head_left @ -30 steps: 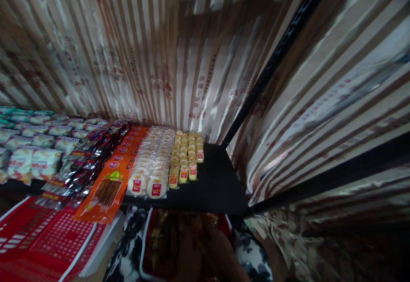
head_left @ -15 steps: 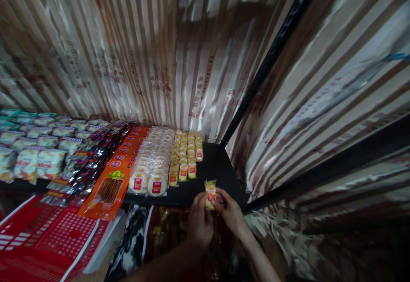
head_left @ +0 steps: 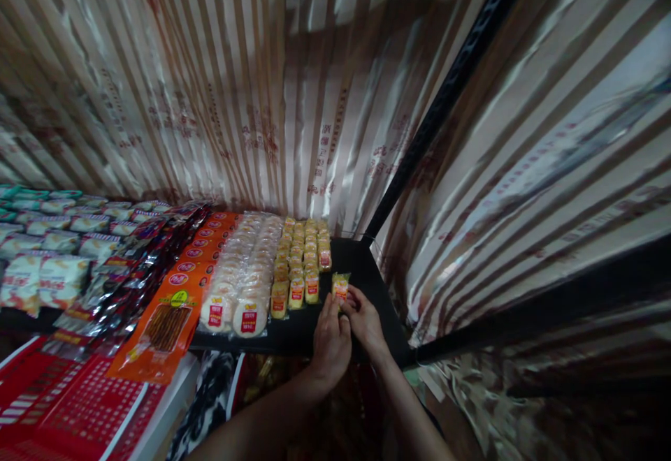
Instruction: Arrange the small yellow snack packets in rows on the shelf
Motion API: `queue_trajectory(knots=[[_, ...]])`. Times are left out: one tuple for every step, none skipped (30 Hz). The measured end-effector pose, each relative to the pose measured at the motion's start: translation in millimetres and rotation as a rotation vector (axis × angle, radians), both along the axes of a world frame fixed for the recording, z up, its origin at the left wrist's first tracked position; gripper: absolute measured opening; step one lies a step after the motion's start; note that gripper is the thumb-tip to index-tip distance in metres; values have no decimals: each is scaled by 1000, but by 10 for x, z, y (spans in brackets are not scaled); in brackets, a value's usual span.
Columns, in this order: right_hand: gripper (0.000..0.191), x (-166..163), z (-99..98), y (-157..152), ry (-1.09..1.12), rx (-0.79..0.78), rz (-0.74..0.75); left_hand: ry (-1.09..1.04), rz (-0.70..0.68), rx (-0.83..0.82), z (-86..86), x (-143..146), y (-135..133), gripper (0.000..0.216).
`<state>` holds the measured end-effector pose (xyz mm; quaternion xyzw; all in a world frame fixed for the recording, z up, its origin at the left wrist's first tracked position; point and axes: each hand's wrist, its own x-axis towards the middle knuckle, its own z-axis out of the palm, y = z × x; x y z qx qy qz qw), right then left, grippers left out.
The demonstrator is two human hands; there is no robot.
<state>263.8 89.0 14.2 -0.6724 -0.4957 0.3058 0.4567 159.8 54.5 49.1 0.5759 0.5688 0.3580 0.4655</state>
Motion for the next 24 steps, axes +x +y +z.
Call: queue_trajectory(knots=[[45, -2, -7, 56, -15, -2, -6, 3, 2, -6, 1, 11, 36, 49], [46, -6, -12, 112, -30, -2, -11, 4, 5, -12, 2, 22, 72, 48], [46, -10, -15, 168, -46, 3, -14, 2, 12, -11, 4, 33, 110, 48], [46, -15, -18, 224, -63, 12, -17, -5, 22, -1, 4, 45, 149, 48], [46, -20, -19, 278, -85, 18, -20, -16, 35, 9, 2, 58, 190, 47], [46, -24, -21, 330, -107, 21, -22, -30, 48, 15, -1, 71, 230, 47], [45, -28, -21, 379, -125, 20, -21, -45, 61, 14, -7, 86, 271, 47], [45, -33, -19, 424, -137, 16, -16, -59, 70, 7, -14, 100, 310, 47], [44, -37, -17, 464, -144, 9, -8, -71, 75, -7, -23, 114, 346, 47], [44, -42, -13, 500, -146, 2, 0, -81, 77, -23, -34, 126, 379, 47], [44, -48, -7, 530, -145, -3, 11, -91, 76, -33, -48, 138, 408, 48], [44, -54, -1, 556, -147, -4, 20, -100, 76, -37, -64, 149, 432, 48], [44, -62, 6, 577, -151, -3, 26, -105, 74, -37, -83, 159, 452, 48], [44, -70, 12, 594, -158, -3, 30, -108, 74, -34, -105, 169, 467, 48], [43, -79, 17, 609, -165, -5, 34, -108, 76, -30, -129, 178, 481, 49], [43, -89, 20, 621, -173, -9, 35, -107, 76, -23, -154, 187, 493, 49], [43, -99, 20, 630, -181, -16, 33, -103, 74, -18, -180, 197, 505, 49], [43, -108, 18, 638, -189, -24, 31, -97, 71, -16, -206, 207, 518, 50], [43, -115, 12, 643, -197, -27, 32, -90, 68, -16, -231, 217, 533, 51], [44, -120, 3, 646, -205, -25, 32, -84, 67, -18, -255, 227, 550, 51], [44, -124, -8, 647, -211, -18, 36, -81, 68, -19, -277, 236, 567, 51], [46, -125, -22, 646, -211, -9, 42, -81, 73, -19, -298, 244, 585, 51], [47, -124, -37, 644, -204, 0, 48, -87, 78, -15, -318, 251, 601, 51], [48, -122, -54, 642, -190, 5, 52, -103, 82, -14, -336, 256, 615, 51]])
